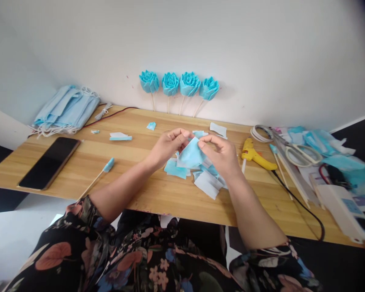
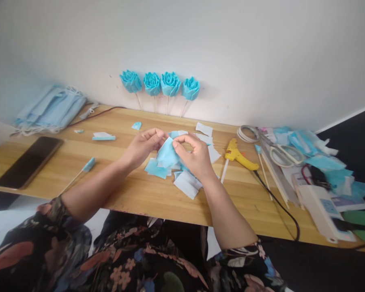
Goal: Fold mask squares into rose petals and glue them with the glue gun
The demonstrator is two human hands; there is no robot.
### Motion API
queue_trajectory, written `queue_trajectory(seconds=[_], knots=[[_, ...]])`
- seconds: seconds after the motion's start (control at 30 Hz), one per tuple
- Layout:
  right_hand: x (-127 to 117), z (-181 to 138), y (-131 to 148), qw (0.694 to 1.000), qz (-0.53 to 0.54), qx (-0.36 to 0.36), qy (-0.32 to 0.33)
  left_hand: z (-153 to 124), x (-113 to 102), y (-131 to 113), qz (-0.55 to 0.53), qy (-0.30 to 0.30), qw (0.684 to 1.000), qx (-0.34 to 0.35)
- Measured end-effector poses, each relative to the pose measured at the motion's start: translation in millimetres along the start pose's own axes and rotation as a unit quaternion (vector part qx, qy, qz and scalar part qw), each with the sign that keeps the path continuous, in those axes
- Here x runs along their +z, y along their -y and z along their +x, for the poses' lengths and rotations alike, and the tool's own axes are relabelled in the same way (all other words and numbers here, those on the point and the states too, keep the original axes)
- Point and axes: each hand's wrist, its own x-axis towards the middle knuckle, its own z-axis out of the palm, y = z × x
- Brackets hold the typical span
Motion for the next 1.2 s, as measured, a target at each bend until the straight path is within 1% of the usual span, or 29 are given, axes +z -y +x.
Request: queue_trajectory(seconds=[0.07,0.23,0.3,0.4,0.47,0.53,0.6,0.67,0.73,0.8,0.83,0.87,0.93,1.03,1.07,1.13,1.2], knots=[[0,0,-4,1.000,0.015,0.009,-0.014,0,-1,0,-0.009,-0.003,1.000,-0.006],[-2,1,-11,0.998,0.044,0.042,-0.029,5,-3,4,-0.021,0.027,0.999,0.005],[-4,3,-14,0.996,0.072,0.049,-0.037,6,-4,6,-0.017,0.019,1.000,0.010],[-8,7,-19,0.987,0.123,0.046,-0.092,7,-5,6,-0.007,0.011,1.000,0.005],[-10,11,-23,0.979,0.153,0.043,-0.128,5,-6,5,-0.005,0.034,0.999,0.000],[-11,15,-27,0.973,0.170,0.049,-0.145,3,-5,6,0.009,0.079,0.997,-0.010],[-12,17,-31,0.972,0.170,0.063,-0.151,1,-5,10,0.068,0.116,0.991,-0.019],[-11,18,-33,0.973,0.157,0.077,-0.150,2,-5,18,0.179,0.116,0.977,0.007],[-11,19,-34,0.976,0.145,0.081,-0.143,5,-6,27,0.297,0.091,0.947,0.078],[-11,19,-35,0.977,0.145,0.080,-0.137,8,-7,31,0.369,0.072,0.914,0.154],[-11,19,-36,0.976,0.150,0.080,-0.138,9,-7,29,0.393,0.065,0.900,0.179],[-12,19,-36,0.974,0.157,0.080,-0.141,9,-8,24,0.416,0.053,0.887,0.195],[-13,20,-38,0.970,0.169,0.078,-0.156,7,-13,5,0.467,0.019,0.858,0.210],[-14,20,-40,0.966,0.174,0.061,-0.179,1,-31,-40,0.535,-0.041,0.818,0.208],[-14,20,-40,0.967,0.171,0.053,-0.182,-1,-40,-56,0.554,-0.059,0.809,0.185],[-13,20,-40,0.970,0.156,0.044,-0.183,-4,-64,-82,0.596,-0.091,0.789,0.120],[-13,20,-39,0.973,0.140,0.045,-0.179,-7,-93,-97,0.646,-0.095,0.756,0.049]])
